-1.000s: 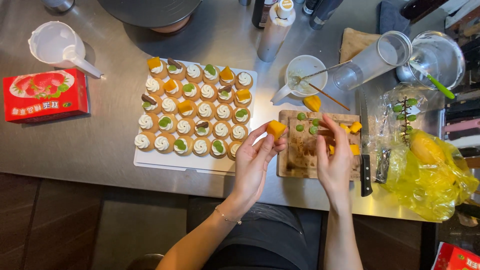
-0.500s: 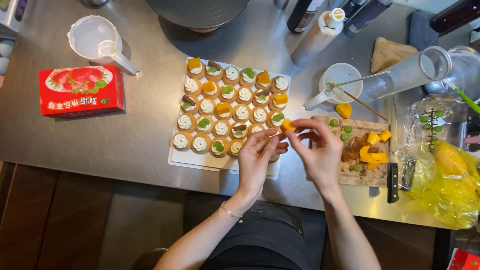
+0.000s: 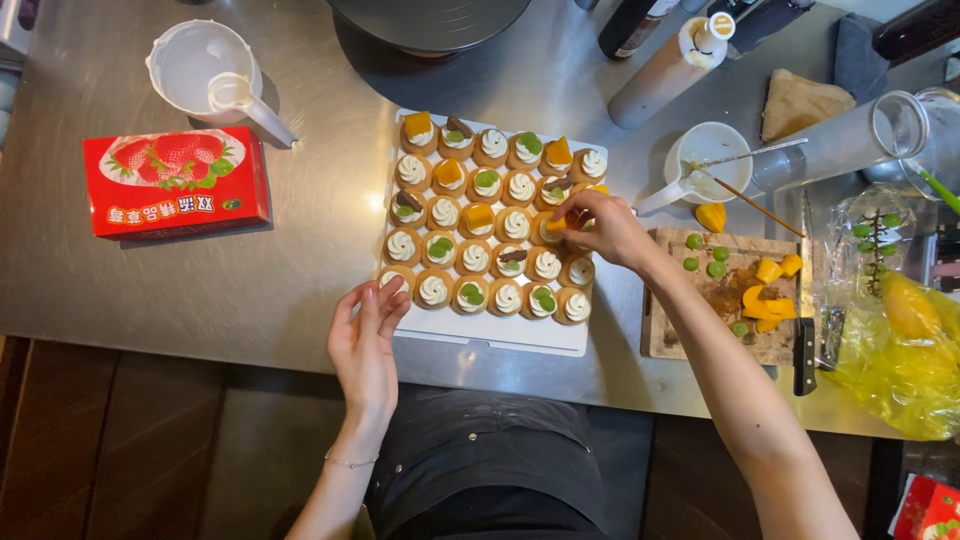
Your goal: The recorder is decorating cupcakes with fruit slices and small green garnishes using a small brush and their hands.
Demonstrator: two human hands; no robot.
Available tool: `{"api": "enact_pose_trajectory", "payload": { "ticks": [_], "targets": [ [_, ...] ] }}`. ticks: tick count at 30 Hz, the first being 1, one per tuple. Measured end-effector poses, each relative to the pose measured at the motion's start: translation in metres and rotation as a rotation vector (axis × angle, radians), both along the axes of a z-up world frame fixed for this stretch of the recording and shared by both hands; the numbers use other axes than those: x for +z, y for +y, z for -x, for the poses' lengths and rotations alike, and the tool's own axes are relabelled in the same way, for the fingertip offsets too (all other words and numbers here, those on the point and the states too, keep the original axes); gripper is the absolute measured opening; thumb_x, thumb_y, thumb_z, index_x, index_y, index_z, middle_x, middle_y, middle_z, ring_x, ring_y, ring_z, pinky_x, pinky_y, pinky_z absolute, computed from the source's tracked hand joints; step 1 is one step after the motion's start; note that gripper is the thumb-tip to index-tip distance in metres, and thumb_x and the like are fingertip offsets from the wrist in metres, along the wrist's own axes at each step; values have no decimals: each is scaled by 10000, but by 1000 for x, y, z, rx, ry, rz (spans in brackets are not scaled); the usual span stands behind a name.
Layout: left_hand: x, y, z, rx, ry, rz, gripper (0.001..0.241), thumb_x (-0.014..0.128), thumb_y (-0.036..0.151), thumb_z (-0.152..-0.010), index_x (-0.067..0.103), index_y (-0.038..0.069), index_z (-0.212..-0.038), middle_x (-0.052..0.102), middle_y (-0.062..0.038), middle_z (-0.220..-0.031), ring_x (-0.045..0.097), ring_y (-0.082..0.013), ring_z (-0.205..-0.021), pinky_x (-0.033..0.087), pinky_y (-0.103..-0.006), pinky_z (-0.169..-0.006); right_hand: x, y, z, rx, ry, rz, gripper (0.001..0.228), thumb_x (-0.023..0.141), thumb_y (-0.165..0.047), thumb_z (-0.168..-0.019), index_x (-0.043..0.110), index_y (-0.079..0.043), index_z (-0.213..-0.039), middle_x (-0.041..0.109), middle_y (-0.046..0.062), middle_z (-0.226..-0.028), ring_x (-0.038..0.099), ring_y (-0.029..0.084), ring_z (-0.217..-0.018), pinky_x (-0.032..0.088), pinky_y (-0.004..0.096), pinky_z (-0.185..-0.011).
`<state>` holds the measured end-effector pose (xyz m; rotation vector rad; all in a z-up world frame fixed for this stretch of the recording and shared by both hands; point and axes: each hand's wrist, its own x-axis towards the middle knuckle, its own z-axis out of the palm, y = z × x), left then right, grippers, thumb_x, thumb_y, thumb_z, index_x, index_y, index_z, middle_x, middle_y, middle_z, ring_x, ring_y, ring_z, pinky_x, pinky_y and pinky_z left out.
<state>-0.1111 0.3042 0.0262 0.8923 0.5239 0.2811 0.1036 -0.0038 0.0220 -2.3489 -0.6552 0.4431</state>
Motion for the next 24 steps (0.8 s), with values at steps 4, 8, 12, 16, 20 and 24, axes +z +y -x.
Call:
{"api": "enact_pose_trajectory", "payload": {
  "ticks": [4,8,12,16,20,24],
  "targets": [
    [-4,10,1,29,47,14,245,523,186,-1082,547,-24,-1206,695,-253,-1199,701,-216,-1023,592,-358,-962,-4,3,-2,39,-26,32,227,814,-119,-825,724,-59,-1025,727,96,-1005,723,230,-918,576,354,-840],
    [-2,9,-1,15,44,32,257,522,200,-1081,542,-25,-1202,695,-248,-1199,699,-219,-1027,588,-361,-965,-11,2,-1,53,-75,40,207,807,-103,-821,733,-55,-1008,680,119,-1023,709,259,-922,575,372,-831],
    [6,11,-3,-42,63,44,275,519,215,-1079,542,-30,-1202,695,-257,-1206,693,-230,-1038,580,-365,-969,-15,1,5,9,-102,26,184,792,-106,-837,729,-53,-1001,640,118,-1050,711,256,-922,584,365,-826],
    [2,20,-3,-89,35,25,299,505,241,-1097,537,-28,-1224,659,-294,-1239,675,-260,-1072,567,-384,-984,14,7,25,-27,-262,36,240,820,-105,-821,736,-54,-1040,653,120,-1063,680,301,-959,559,397,-838],
    [-1,21,-15,-150,57,33,357,440,306,-1136,526,-16,-1262,621,-330,-1307,654,-275,-1102,546,-389,-998,59,0,79,-369,-400,-151,328,774,-122,-900,663,-38,-1197,653,125,-1141,682,250,-950,566,342,-827],
    [11,-13,-43,-266,29,48,410,363,352,-1149,488,-5,-1308,588,-346,-1367,640,-309,-1136,548,-438,-993,67,-39,149,-828,-446,-207,318,640,-143,-991,644,-35,-1289,714,112,-1138,686,167,-870,570,298,-796]
  ]
}}
